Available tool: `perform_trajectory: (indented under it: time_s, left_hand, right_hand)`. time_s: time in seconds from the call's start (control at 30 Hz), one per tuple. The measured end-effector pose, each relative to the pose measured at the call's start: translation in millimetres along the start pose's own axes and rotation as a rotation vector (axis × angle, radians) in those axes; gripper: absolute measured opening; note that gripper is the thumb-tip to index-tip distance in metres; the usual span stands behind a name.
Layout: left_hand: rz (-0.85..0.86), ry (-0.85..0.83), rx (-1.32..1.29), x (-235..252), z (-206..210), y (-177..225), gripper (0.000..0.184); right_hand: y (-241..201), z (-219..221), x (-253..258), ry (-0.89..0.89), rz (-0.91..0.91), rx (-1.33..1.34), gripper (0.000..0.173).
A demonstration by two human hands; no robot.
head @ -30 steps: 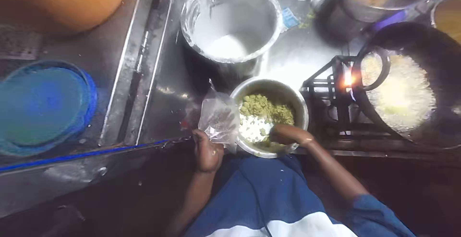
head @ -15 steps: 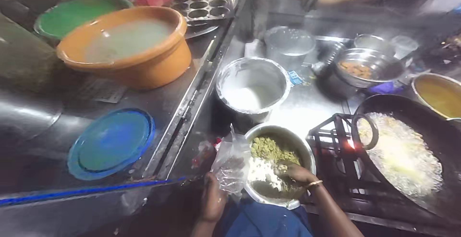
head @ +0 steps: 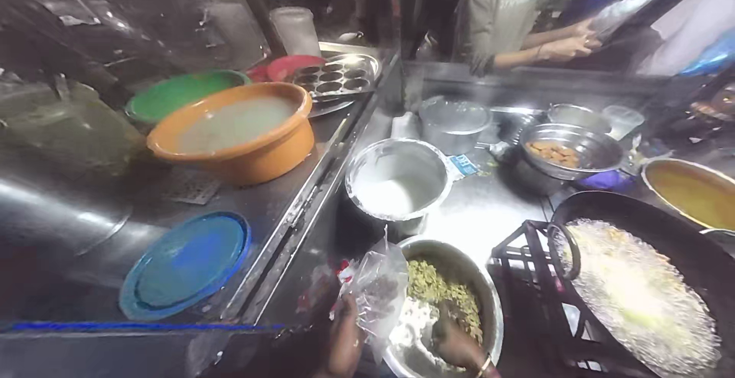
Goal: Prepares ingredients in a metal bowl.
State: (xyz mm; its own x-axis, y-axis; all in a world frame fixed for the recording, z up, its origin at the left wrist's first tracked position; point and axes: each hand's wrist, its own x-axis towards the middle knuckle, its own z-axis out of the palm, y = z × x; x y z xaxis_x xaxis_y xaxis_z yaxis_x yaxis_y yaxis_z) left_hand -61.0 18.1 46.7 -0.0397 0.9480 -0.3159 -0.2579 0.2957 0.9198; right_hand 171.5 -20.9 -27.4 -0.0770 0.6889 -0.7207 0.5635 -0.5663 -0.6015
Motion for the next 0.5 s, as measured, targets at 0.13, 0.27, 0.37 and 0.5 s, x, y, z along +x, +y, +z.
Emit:
perform_trajectory:
  time_s: [0.13, 0.27, 0.37, 0.5]
  left_hand:
    - [0.052, -0.008, -0.041, 4.0, -0.8, -11.9, 0.062]
    - [-0.006, 0.002, -0.04, 5.8, -0.3, -19.4, 0.056]
    - [-0.117, -0.059, -0.069, 10.8, 11.5, -19.4, 0.052]
    - [-0.302, -0.096, -0.138, 14.2, 29.0, -42.5, 0.064]
  right_hand:
    - [10.5, 8.6, 14.5, -0.028, 0.002, 0.07, 0.068]
    - [8.4, 6.5, 3.1, 0.223, 0.021, 0.52, 0.035]
    - [-13.7, -10.5, -16.2, 0.354, -0.019, 0.705, 0.032]
    - [-31.0, -13.4, -15.2, 0.555, -0.032, 0.523, 0.039]
